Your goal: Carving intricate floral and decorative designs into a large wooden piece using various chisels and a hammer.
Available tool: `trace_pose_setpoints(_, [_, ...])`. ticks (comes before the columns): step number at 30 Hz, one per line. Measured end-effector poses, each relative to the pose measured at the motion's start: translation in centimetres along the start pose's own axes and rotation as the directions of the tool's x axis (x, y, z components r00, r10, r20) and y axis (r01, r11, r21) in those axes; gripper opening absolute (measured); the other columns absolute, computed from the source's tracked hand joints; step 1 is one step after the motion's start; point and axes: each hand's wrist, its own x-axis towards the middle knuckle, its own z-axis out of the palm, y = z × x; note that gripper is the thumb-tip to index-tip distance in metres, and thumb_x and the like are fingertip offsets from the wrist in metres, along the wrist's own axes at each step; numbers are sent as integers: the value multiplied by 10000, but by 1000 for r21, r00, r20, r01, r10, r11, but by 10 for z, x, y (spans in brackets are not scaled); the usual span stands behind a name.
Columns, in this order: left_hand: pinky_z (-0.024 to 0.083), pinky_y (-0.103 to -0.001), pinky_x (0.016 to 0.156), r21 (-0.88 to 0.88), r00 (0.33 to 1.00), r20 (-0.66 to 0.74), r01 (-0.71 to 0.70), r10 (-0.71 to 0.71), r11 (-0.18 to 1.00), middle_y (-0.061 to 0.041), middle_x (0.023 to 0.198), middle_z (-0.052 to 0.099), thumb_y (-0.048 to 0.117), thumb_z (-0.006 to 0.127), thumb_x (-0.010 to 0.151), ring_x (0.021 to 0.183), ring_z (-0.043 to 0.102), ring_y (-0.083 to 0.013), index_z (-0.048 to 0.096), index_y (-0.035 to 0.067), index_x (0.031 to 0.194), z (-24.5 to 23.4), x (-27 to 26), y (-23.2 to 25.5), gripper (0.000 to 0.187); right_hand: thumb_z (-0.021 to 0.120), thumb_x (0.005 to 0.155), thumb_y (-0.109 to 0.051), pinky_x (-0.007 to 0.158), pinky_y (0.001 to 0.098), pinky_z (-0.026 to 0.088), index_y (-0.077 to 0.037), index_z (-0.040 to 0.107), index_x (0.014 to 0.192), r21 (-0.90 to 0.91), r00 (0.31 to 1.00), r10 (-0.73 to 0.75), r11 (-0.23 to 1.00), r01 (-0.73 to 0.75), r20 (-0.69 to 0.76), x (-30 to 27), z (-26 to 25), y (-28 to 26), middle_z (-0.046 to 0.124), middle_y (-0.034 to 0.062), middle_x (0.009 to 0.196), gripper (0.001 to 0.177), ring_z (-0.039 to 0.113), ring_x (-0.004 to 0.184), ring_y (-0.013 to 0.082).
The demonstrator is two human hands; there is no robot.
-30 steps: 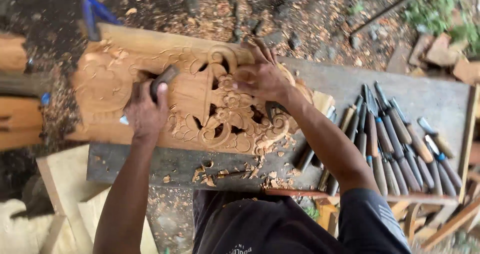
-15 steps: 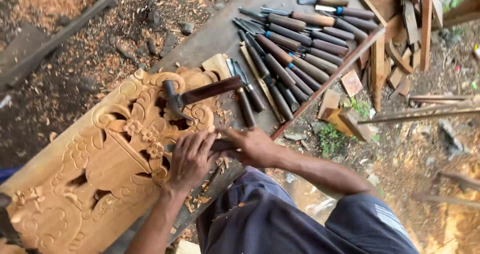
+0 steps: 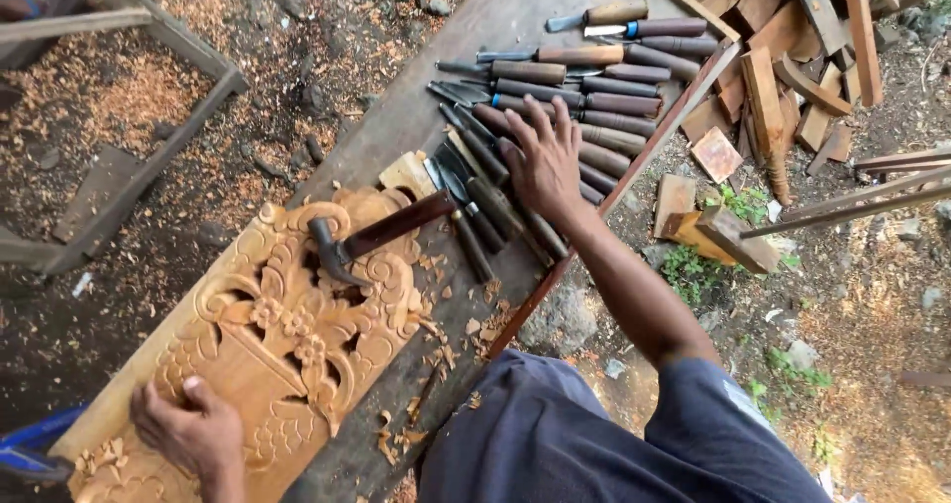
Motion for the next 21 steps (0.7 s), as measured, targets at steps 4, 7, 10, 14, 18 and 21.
trace_pose_setpoints(4, [329,-556,1215,-175,995,-90,33,-50,984,-251,1533,503,226,677,1139,1475,456,-403,454,-8,1438,4,0,5,440,585,1030,-430,1085,780,273,-128,552,1489,-175,987,-12,984,40,158,48,17,44,376,205,1608,551,249,1478,541])
trace_pose_setpoints(7, [326,-557,1220,-125,995,-90,30,-41,992,-253,1525,522,201,674,1114,1461,484,-404,470,-18,1390,4,3,3,407,587,1002,-515,1064,833,201,-104,502,1508,-174,944,29,984,31,329,62,20,49,294,229,1631,658,168,1477,564])
trace_pose_setpoints(10, [327,-555,1213,-136,997,-68,27,-37,990,-253,1514,525,180,664,1106,1448,486,-406,488,-40,1400,2,-1,3,407,590,973,-536,1070,833,181,-119,493,1503,-154,894,73,988,-4,442,60,16,52,262,218,1643,681,145,1486,554])
trace_pose_setpoints(14, [310,-550,1236,-119,998,-47,26,-32,993,-256,1540,518,160,655,1111,1479,471,-400,501,-51,1354,6,-1,-4,356,532,1056,-490,1096,847,172,-134,506,1532,-149,888,46,988,26,457,56,25,69,262,206,1681,595,129,1527,540])
trace_pose_setpoints(18, [311,-546,1245,-96,998,-41,32,-36,995,-254,1541,524,143,666,1134,1496,468,-396,508,-40,1329,2,1,1,310,615,1054,-361,1046,804,216,-30,567,1456,-196,937,-18,976,91,348,42,3,66,319,301,1601,524,221,1455,541])
trace_pose_setpoints(21, [308,-544,1244,-140,999,-29,34,-38,990,-257,1536,506,122,648,1121,1487,457,-381,502,-40,1370,-5,-1,2,331,672,1033,-157,1044,513,470,-57,718,1236,9,978,76,997,-79,193,1,-42,38,621,198,1285,231,551,1219,353])
